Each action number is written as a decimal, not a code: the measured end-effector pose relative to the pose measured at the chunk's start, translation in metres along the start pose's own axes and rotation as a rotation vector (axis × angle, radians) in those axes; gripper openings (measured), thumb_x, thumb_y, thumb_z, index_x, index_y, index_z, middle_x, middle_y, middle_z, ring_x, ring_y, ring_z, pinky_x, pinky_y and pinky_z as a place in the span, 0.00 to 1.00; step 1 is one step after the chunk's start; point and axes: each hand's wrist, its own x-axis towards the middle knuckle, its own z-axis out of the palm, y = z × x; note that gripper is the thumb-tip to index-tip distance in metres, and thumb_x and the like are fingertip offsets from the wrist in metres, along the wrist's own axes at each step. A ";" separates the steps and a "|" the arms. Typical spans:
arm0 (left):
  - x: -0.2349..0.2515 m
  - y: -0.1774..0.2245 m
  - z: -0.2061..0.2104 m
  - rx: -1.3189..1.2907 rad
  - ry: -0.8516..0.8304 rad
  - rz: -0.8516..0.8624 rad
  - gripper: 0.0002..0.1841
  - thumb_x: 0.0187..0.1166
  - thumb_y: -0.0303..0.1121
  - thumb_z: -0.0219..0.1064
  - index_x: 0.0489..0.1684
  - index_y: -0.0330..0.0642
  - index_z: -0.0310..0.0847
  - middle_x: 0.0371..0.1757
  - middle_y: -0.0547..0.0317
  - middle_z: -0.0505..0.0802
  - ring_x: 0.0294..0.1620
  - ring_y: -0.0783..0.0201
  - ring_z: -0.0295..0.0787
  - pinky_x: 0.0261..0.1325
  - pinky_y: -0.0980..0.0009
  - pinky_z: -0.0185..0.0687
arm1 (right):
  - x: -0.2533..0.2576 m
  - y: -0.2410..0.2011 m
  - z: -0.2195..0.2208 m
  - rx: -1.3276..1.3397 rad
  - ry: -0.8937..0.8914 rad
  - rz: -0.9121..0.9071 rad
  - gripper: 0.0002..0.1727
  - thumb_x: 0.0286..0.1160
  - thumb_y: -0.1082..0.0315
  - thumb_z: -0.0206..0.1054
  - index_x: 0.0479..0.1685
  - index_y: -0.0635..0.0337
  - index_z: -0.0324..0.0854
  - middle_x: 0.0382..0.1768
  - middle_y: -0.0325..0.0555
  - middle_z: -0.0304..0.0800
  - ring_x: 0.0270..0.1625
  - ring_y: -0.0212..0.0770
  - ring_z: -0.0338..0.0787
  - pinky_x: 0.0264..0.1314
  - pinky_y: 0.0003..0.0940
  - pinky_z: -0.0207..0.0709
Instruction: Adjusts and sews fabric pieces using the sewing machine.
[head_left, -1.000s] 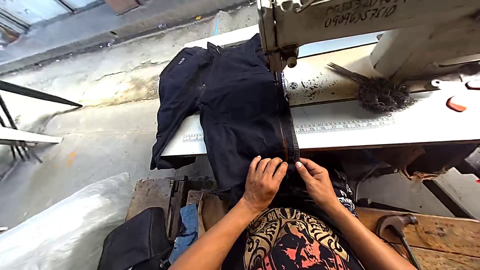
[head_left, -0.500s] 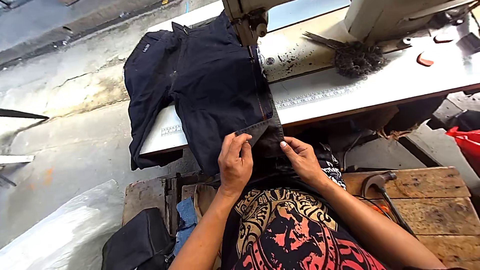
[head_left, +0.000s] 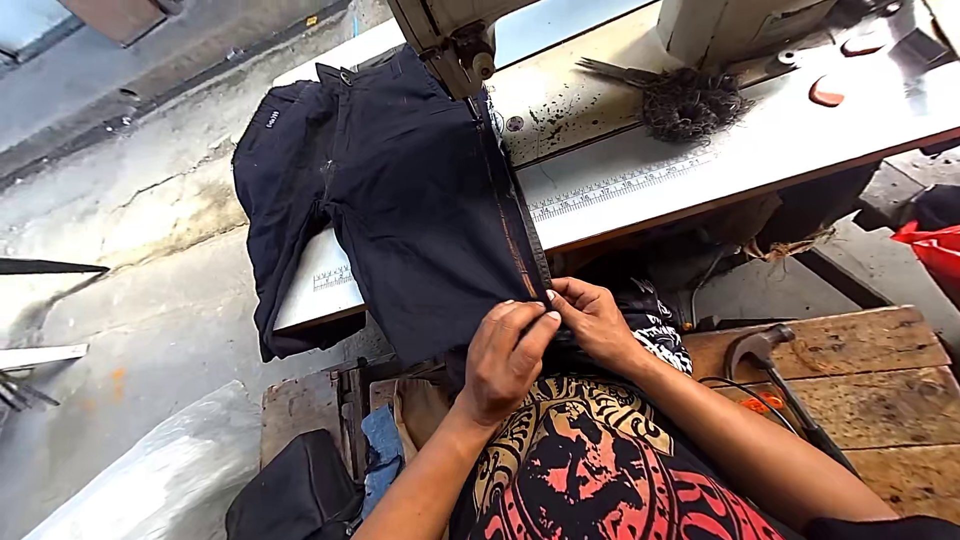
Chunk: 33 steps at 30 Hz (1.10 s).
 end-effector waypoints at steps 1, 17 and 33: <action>-0.004 0.000 0.003 0.006 -0.038 0.016 0.08 0.84 0.24 0.63 0.54 0.41 0.85 0.50 0.49 0.92 0.57 0.58 0.91 0.68 0.66 0.84 | -0.002 -0.001 0.001 0.010 -0.015 0.002 0.09 0.83 0.74 0.62 0.50 0.65 0.87 0.35 0.36 0.95 0.38 0.21 0.91 0.47 0.19 0.85; -0.019 -0.010 0.007 0.052 -0.091 0.003 0.10 0.81 0.23 0.66 0.54 0.37 0.88 0.51 0.50 0.97 0.56 0.60 0.94 0.69 0.68 0.83 | -0.008 -0.007 -0.007 0.167 -0.116 0.110 0.14 0.87 0.73 0.56 0.58 0.69 0.86 0.43 0.43 0.96 0.46 0.31 0.95 0.57 0.30 0.89; -0.004 0.000 -0.018 -0.304 -0.095 -0.420 0.19 0.72 0.28 0.79 0.60 0.39 0.84 0.51 0.59 0.97 0.56 0.69 0.94 0.64 0.70 0.90 | -0.015 -0.034 0.000 0.176 -0.099 0.195 0.14 0.75 0.73 0.74 0.57 0.67 0.91 0.42 0.44 0.99 0.46 0.31 0.97 0.59 0.27 0.90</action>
